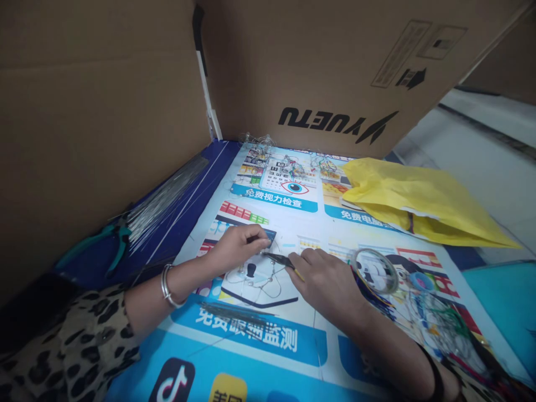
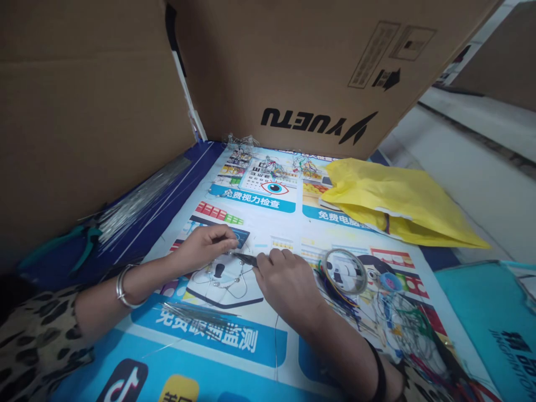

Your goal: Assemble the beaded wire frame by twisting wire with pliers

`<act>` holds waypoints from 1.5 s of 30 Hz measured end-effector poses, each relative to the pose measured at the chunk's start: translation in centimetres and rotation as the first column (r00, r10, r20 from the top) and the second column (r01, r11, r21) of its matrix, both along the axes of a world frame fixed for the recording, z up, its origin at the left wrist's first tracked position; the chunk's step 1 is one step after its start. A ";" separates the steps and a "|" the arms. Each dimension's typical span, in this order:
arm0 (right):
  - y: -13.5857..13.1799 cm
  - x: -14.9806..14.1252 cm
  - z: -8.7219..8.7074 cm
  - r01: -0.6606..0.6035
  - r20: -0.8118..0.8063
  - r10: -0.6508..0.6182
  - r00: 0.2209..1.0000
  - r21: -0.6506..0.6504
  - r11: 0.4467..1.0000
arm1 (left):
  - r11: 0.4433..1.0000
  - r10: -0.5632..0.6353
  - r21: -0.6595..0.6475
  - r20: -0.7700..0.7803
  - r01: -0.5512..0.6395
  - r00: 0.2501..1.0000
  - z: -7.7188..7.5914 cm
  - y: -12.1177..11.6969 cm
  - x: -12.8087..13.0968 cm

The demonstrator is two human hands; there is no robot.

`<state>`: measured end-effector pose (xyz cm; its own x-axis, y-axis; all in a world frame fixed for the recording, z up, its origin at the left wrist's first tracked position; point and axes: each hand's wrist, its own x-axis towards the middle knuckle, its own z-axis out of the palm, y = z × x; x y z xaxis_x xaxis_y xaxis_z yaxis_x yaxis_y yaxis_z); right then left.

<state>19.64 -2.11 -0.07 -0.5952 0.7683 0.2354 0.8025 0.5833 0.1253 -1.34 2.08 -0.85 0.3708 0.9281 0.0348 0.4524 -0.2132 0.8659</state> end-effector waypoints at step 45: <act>0.3 1.4 0.6 -0.127 -0.068 0.133 0.989 0.085 0.988 | 0.981 0.156 0.157 -0.273 -0.116 0.949 -0.5 -0.1 -0.4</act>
